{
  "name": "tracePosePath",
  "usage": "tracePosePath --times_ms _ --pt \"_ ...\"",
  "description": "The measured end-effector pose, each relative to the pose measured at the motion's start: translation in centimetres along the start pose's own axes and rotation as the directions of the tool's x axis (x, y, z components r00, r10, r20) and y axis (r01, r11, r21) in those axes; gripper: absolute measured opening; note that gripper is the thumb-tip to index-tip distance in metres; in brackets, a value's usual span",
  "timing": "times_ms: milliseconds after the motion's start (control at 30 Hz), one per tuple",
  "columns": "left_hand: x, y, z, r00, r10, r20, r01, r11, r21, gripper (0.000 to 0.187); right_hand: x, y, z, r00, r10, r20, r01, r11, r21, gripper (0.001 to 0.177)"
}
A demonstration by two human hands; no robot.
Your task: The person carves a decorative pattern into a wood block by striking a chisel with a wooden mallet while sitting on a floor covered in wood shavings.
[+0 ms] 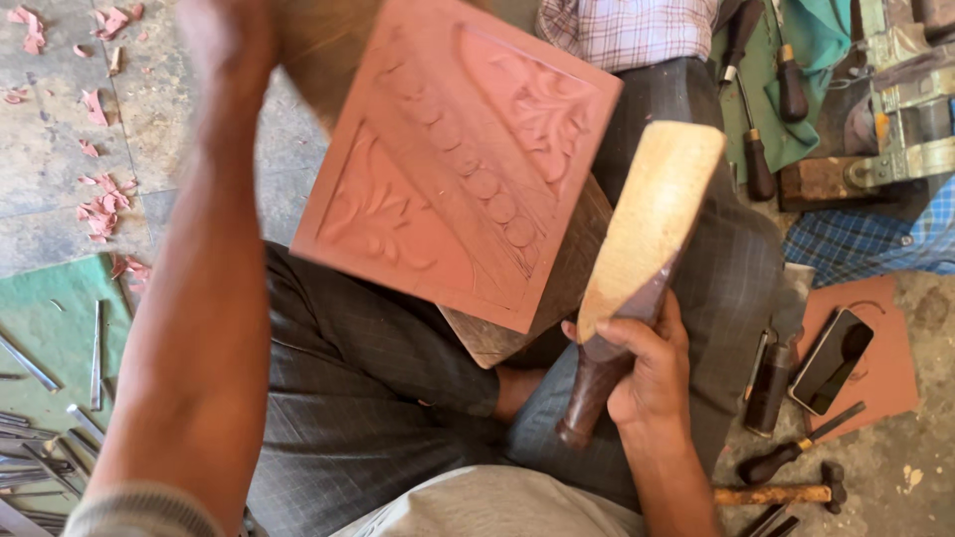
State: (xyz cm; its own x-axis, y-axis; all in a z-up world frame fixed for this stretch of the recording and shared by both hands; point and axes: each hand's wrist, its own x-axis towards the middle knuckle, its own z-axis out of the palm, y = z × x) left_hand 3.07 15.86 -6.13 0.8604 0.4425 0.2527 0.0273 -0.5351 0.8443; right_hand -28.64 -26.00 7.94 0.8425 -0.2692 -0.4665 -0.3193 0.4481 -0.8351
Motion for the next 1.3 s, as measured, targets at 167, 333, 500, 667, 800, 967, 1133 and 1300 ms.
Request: tracePosePath --times_ms 167,333,500,667,800,967,1133,1300 --pt "-5.7 -4.3 -7.1 0.986 -0.141 -0.093 0.146 0.988 0.049 0.038 0.6 -0.1 -0.4 0.998 0.012 0.058 -0.013 1.0 0.012 0.06" --pt "-10.0 -1.0 -12.9 0.916 -0.38 -0.128 0.36 0.92 -0.157 0.024 0.3 -0.5 -1.6 0.994 0.07 0.086 -0.073 0.997 0.033 0.063" --pt "-14.4 7.0 -17.6 0.936 -0.343 -0.084 0.305 0.904 -0.299 0.014 -1.2 -2.9 -4.4 0.978 0.17 0.12 -0.174 0.984 0.028 0.084" --pt "-19.7 14.3 -19.2 0.963 -0.27 0.028 0.26 0.89 -0.374 0.007 -3.6 -6.7 -9.4 0.982 -0.028 0.188 0.053 0.99 -0.128 0.093" --pt "-23.2 17.4 -16.4 0.957 -0.243 0.16 0.287 0.881 -0.375 0.008 -3.0 -6.2 -13.0 0.981 -0.106 0.162 0.124 0.987 -0.105 0.075" --pt "-26.6 19.3 -9.9 0.915 -0.139 0.378 0.334 0.787 -0.519 0.025 -2.0 -4.3 -14.7 0.979 -0.112 0.167 0.097 0.99 0.098 0.076" --pt "-28.2 20.3 -4.6 0.875 0.12 0.468 0.076 0.922 -0.379 0.017 -1.4 -4.3 -14.6 0.978 -0.13 0.166 0.119 0.99 0.073 0.082" --pt "-28.8 20.9 -2.2 0.852 0.123 0.509 0.108 0.91 -0.4 0.015 -1.2 -4.3 -14.7 0.983 -0.138 0.121 0.135 0.99 0.032 0.086"
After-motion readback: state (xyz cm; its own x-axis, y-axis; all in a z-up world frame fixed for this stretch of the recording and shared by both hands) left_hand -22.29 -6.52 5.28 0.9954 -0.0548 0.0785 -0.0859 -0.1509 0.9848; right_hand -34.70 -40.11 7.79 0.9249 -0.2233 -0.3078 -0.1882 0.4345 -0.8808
